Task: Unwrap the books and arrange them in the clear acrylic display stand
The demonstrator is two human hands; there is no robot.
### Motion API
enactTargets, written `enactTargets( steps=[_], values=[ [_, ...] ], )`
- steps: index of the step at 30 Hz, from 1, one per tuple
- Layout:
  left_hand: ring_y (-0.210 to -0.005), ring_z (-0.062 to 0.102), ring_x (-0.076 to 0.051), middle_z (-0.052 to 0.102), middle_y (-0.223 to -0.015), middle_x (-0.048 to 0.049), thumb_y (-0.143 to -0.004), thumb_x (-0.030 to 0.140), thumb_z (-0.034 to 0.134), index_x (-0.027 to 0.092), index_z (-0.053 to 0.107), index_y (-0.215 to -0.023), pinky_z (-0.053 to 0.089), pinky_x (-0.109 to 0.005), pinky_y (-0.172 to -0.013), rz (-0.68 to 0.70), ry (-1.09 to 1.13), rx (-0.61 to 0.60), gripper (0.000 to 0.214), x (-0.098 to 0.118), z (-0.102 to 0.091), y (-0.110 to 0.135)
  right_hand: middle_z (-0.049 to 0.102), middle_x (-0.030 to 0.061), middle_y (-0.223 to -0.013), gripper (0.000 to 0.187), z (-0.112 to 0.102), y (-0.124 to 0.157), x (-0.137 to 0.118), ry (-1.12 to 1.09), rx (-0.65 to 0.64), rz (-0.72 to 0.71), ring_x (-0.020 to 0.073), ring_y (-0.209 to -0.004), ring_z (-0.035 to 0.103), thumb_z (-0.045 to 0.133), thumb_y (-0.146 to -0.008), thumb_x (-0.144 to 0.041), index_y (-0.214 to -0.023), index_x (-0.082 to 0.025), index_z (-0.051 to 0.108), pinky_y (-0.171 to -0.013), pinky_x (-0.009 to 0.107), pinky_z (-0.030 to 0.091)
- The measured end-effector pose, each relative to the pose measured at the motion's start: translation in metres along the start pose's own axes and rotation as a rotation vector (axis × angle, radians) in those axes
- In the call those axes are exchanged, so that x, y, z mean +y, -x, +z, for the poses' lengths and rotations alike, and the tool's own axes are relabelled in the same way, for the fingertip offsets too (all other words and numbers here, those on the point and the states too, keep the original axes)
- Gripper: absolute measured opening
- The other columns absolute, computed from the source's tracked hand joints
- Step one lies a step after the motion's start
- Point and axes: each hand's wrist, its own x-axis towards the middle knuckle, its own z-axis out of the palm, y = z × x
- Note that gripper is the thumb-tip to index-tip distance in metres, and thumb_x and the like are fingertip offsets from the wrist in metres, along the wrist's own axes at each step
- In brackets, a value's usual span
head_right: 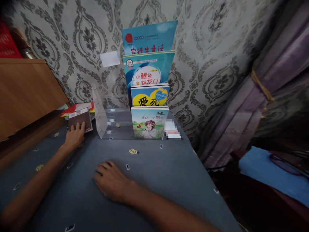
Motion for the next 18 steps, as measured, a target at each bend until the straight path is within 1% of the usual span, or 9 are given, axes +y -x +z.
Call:
enactTargets(
  steps=[5, 9, 12, 15, 18],
  values=[
    [-0.130, 0.050, -0.046, 0.041, -0.152, -0.0292, -0.091, 0.013, 0.040, 0.006, 0.031, -0.155, 0.050, -0.051, -0.094, 0.033, -0.037, -0.049, 0.065, 0.007, -0.005, 0.025, 0.069, 0.0090, -0.116, 0.013, -0.005, 0.000, -0.001, 0.000, -0.003, -0.005, 0.0203, -0.115, 0.057, 0.052, -0.101, -0.020, -0.104, -0.018, 0.064, -0.101, 0.038, 0.043],
    [-0.119, 0.059, -0.040, 0.045, -0.148, -0.0292, -0.091, 0.013, 0.035, 0.006, 0.031, -0.154, 0.053, -0.046, -0.088, 0.045, -0.030, -0.070, 0.063, 0.013, -0.013, 0.047, 0.070, 0.0090, -0.113, 0.015, -0.007, -0.001, -0.002, 0.012, -0.026, -0.009, 0.0210, -0.113, 0.058, 0.050, -0.101, -0.020, -0.102, -0.015, 0.065, -0.100, 0.038, 0.044],
    [-0.110, 0.065, -0.036, 0.050, -0.144, -0.0271, -0.091, 0.013, 0.032, 0.008, 0.033, -0.154, 0.053, -0.046, -0.084, 0.061, -0.002, -0.151, 0.063, 0.014, -0.020, 0.063, 0.070, 0.0093, -0.114, 0.015, -0.006, -0.002, -0.002, 0.024, -0.027, -0.010, 0.0210, -0.113, 0.058, 0.051, -0.101, -0.020, -0.101, -0.016, 0.065, -0.100, 0.038, 0.044],
    [-0.111, 0.065, -0.036, 0.054, -0.143, -0.0211, -0.092, 0.019, 0.035, 0.017, 0.039, -0.152, 0.052, -0.047, -0.085, 0.132, 0.065, -0.289, 0.060, 0.004, -0.022, 0.072, 0.069, 0.0099, -0.116, 0.016, -0.005, -0.002, -0.002, 0.037, -0.035, -0.010, 0.0214, -0.114, 0.057, 0.050, -0.101, -0.020, -0.102, -0.015, 0.065, -0.101, 0.038, 0.044],
    [-0.118, 0.063, -0.035, 0.056, -0.145, -0.0133, -0.091, 0.038, 0.048, 0.029, 0.045, -0.148, 0.052, -0.046, -0.087, 0.226, 0.217, -0.391, 0.058, -0.016, -0.017, 0.063, 0.069, 0.0098, -0.116, 0.015, -0.004, -0.002, -0.001, 0.022, -0.036, -0.004, 0.0209, -0.114, 0.057, 0.050, -0.101, -0.020, -0.103, -0.016, 0.065, -0.101, 0.038, 0.044]
  ],
)
